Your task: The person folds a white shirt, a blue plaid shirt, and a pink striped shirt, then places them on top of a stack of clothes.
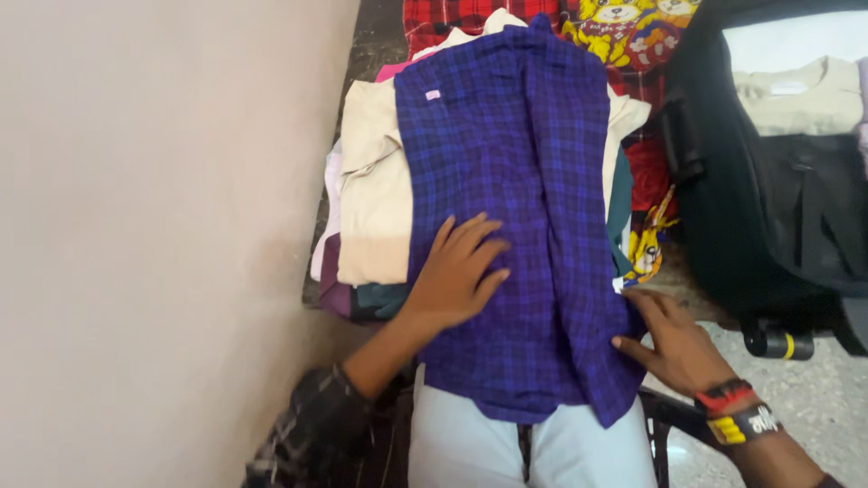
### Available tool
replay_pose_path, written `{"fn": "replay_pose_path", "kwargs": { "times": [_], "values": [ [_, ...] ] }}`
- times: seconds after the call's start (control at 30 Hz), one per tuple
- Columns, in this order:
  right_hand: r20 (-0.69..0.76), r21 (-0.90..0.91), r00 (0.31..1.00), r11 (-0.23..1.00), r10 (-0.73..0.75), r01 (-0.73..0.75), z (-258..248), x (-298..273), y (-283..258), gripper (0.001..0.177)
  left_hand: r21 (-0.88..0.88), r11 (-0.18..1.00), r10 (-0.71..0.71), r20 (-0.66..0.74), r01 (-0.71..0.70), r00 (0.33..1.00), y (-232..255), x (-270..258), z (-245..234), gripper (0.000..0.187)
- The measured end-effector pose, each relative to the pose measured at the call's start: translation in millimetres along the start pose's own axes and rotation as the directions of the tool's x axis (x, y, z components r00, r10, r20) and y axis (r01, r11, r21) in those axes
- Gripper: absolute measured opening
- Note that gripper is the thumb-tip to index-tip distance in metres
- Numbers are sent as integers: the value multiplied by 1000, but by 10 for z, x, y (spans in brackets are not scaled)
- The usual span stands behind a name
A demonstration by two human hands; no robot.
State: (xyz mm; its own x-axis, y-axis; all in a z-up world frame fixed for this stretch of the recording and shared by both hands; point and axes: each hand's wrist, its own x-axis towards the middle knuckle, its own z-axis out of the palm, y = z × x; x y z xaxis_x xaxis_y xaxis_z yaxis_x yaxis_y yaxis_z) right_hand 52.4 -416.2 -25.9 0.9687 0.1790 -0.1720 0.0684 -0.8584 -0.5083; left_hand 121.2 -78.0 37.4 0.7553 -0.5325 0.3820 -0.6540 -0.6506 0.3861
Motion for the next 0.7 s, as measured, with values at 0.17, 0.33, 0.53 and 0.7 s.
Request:
{"fn": "replay_pose_path", "kwargs": {
  "times": [0.17, 0.33, 0.53, 0.7],
  "values": [
    [-174, 81, 978, 992, 112, -99, 80, 57, 116, 47, 64, 971, -215, -171, 229, 961, 202, -810, -42, 53],
    [-103, 81, 989, 992, 107, -99, 52, -3, 168, 47, 76, 951, -284, -162, 299, 945, 206, -922, 51, 69],
    [-258, 4, 961, 995, 98, -100, 66, -59, 277, 30, 132, 946, -286, -87, 295, 954, 232, -905, 81, 76],
    [-430, 315, 852, 934, 297, -167, 8, -54, 460, 27, 160, 946, -278, -55, 283, 959, 216, -926, 69, 78]
  ]
}}
